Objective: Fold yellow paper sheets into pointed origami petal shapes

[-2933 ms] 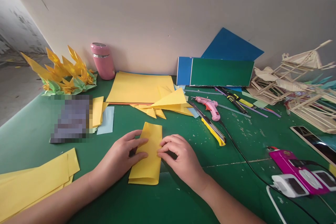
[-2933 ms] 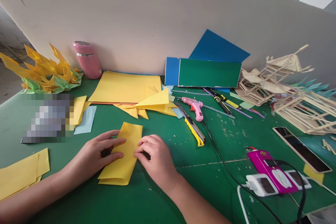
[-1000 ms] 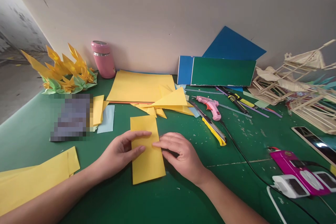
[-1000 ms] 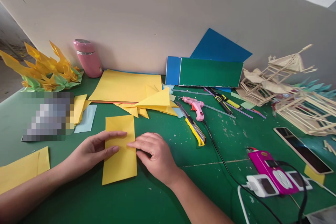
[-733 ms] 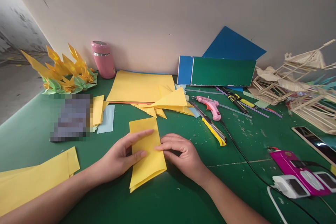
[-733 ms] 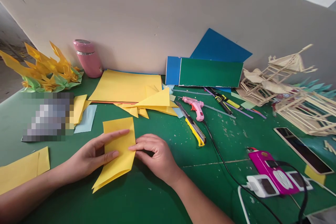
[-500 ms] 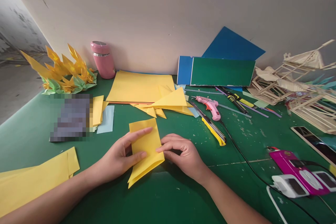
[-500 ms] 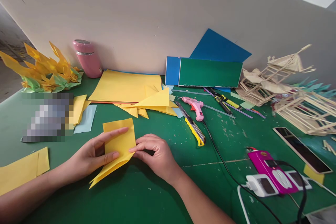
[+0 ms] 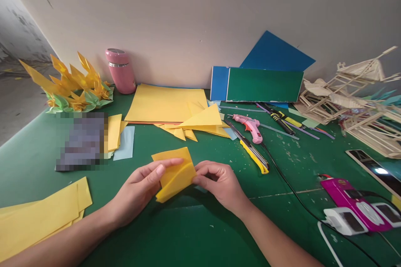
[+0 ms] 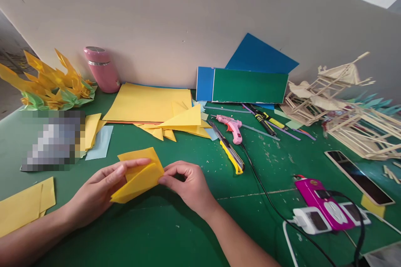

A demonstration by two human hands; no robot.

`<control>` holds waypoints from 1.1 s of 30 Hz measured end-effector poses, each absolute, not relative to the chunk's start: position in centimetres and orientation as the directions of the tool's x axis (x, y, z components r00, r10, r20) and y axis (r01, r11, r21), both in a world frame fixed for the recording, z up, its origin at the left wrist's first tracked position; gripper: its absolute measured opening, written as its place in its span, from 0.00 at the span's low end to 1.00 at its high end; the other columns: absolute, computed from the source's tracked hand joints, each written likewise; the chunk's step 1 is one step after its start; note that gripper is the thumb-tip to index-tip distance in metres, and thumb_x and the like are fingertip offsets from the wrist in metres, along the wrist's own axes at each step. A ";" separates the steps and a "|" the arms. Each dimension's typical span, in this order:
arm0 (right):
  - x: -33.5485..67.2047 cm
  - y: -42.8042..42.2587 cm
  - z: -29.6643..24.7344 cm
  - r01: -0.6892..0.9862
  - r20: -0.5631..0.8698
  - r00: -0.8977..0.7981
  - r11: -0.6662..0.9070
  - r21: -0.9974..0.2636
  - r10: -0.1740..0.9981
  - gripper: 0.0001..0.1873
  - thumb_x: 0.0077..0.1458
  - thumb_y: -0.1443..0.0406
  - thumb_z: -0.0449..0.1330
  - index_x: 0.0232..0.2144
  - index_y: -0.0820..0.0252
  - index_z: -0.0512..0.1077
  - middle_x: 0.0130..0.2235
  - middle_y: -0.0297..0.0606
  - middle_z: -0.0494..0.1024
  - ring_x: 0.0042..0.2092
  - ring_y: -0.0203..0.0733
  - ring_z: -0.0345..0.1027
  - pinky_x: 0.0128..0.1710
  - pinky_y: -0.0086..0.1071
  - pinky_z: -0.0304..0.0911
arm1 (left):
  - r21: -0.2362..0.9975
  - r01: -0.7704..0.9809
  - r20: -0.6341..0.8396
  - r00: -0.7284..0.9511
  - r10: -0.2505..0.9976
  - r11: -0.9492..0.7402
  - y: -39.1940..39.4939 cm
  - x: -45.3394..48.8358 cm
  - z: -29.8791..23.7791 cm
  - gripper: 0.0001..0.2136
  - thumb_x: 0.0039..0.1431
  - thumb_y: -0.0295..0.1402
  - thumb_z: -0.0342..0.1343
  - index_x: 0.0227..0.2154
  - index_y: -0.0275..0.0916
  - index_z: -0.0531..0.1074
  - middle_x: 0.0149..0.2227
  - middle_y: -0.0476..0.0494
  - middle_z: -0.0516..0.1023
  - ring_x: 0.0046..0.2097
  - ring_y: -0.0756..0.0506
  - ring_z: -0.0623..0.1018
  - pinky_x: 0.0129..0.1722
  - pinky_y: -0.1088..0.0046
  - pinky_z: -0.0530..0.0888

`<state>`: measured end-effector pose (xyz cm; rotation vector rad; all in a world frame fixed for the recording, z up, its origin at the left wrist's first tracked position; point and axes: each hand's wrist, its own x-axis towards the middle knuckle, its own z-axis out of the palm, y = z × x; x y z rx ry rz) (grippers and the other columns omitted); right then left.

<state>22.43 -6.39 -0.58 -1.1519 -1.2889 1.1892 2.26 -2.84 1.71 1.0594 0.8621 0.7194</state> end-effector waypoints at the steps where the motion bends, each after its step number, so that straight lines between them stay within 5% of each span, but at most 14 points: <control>1: 22.4 -6.4 -0.6 0.011 0.041 -0.038 0.041 -0.999 0.998 0.15 0.45 0.53 0.68 0.21 0.58 0.76 0.30 0.37 0.78 0.32 0.40 0.70 0.33 0.33 0.66 | 0.945 -0.086 -0.242 0.463 0.852 0.315 -2.8 2.3 1.7 0.24 0.45 0.57 0.62 0.38 0.44 0.82 0.45 0.41 0.81 0.47 0.35 0.79 0.42 0.67 0.78; 4: 22.3 -6.3 -0.6 0.017 -0.001 -0.022 0.000 -1.000 1.000 0.18 0.45 0.51 0.67 0.20 0.59 0.73 0.27 0.35 0.76 0.29 0.38 0.68 0.30 0.31 0.65 | 0.962 -0.046 -0.227 0.409 0.884 0.268 -2.8 2.3 1.4 0.28 0.40 0.62 0.60 0.34 0.42 0.82 0.43 0.41 0.82 0.43 0.36 0.80 0.39 0.66 0.78; 9: 22.1 -6.4 -0.6 0.099 0.012 0.005 0.011 -0.995 1.000 0.18 0.47 0.52 0.66 0.20 0.59 0.70 0.23 0.33 0.72 0.27 0.37 0.64 0.28 0.30 0.62 | 0.962 0.205 -0.244 0.344 0.906 0.181 -2.6 2.5 1.5 0.21 0.39 0.52 0.66 0.29 0.39 0.81 0.33 0.42 0.82 0.31 0.42 0.78 0.29 0.72 0.76; 14: 22.2 -6.5 -0.6 0.105 0.028 -0.006 0.028 -0.994 1.000 0.19 0.46 0.50 0.66 0.21 0.59 0.71 0.23 0.32 0.71 0.27 0.36 0.63 0.27 0.30 0.62 | 0.967 0.245 -0.142 0.281 0.949 0.072 -2.4 2.5 1.4 0.16 0.40 0.49 0.65 0.22 0.39 0.79 0.30 0.46 0.80 0.31 0.45 0.76 0.29 0.76 0.74; 19: 22.4 -6.5 -0.5 0.114 0.075 -0.091 0.085 -0.990 0.993 0.18 0.49 0.50 0.65 0.24 0.58 0.73 0.28 0.35 0.74 0.31 0.38 0.66 0.31 0.30 0.64 | 0.964 0.149 -0.253 0.269 0.929 0.220 -2.2 2.4 1.1 0.20 0.39 0.51 0.66 0.29 0.39 0.77 0.32 0.44 0.80 0.31 0.44 0.77 0.28 0.73 0.76; 25: 22.4 -6.6 -0.2 0.084 0.057 -0.136 0.068 -0.994 0.989 0.15 0.53 0.54 0.61 0.23 0.58 0.70 0.28 0.35 0.73 0.30 0.37 0.65 0.30 0.30 0.62 | 0.993 0.067 -0.116 0.352 0.929 0.099 -2.5 2.5 0.9 0.20 0.41 0.45 0.68 0.36 0.41 0.77 0.44 0.41 0.80 0.46 0.38 0.78 0.42 0.67 0.78; 29: 22.2 -6.7 -0.1 0.078 0.005 -0.090 0.013 -0.997 0.996 0.13 0.50 0.56 0.62 0.23 0.58 0.67 0.24 0.31 0.69 0.25 0.34 0.60 0.25 0.28 0.58 | 0.996 0.064 -0.090 0.484 0.870 0.068 -2.9 2.5 1.0 0.26 0.48 0.41 0.64 0.51 0.42 0.70 0.51 0.37 0.76 0.38 0.42 0.80 0.35 0.70 0.79; 33: 22.0 -6.7 -0.2 0.107 0.014 -0.074 0.022 -0.994 0.997 0.11 0.51 0.59 0.61 0.24 0.57 0.65 0.23 0.29 0.66 0.25 0.33 0.58 0.24 0.27 0.56 | 0.989 0.083 -0.148 0.482 0.864 0.123 -3.1 2.6 1.3 0.27 0.47 0.41 0.65 0.51 0.42 0.70 0.48 0.38 0.77 0.33 0.44 0.81 0.32 0.72 0.79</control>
